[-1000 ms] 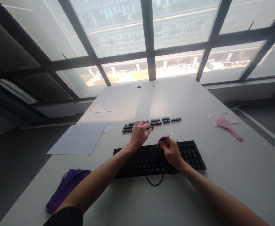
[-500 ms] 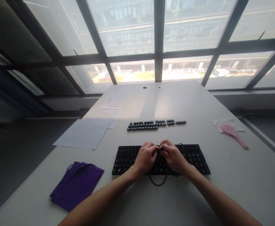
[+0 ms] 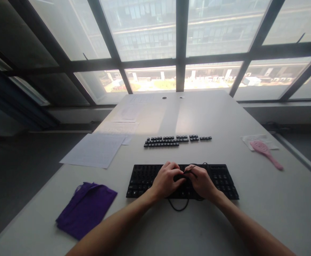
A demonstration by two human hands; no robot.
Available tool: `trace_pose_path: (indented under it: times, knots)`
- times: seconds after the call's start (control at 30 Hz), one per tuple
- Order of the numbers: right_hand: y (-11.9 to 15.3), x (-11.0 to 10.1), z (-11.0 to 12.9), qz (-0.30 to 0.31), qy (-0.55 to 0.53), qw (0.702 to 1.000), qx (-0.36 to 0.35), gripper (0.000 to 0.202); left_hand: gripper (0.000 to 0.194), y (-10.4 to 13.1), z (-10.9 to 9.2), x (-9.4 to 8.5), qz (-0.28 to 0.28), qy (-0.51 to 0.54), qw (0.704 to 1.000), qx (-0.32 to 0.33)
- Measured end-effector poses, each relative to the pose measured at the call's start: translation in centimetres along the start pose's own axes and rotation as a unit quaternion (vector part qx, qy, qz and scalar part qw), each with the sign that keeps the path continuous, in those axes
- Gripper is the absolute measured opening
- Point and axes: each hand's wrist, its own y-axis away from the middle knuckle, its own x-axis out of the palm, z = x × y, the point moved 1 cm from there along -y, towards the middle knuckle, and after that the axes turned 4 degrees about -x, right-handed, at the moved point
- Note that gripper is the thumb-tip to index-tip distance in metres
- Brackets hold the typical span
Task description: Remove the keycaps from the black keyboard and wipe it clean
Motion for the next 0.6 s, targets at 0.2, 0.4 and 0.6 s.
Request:
trace_pose_path:
  times: [0.2, 0.4, 0.6]
  knots:
    - [-0.10, -0.45, -0.19, -0.039, -0.003, 0.998, 0.040, 0.014, 0.015, -0.15, 0.56, 0.34, -0.004, 0.021, 1.000, -0.010]
    - [-0.01, -0.30, -0.03, -0.038, 0.009, 0.999, 0.014, 0.013, 0.017, 0.06, 0.37, 0.20, -0.020, 0.054, 0.998, -0.001]
    - [0.02, -0.10, 0.40, -0.063, 0.028, 0.996, 0.051, 0.011, 0.023, 0.29, 0.13, 0.10, -0.033, 0.025, 0.999, 0.017]
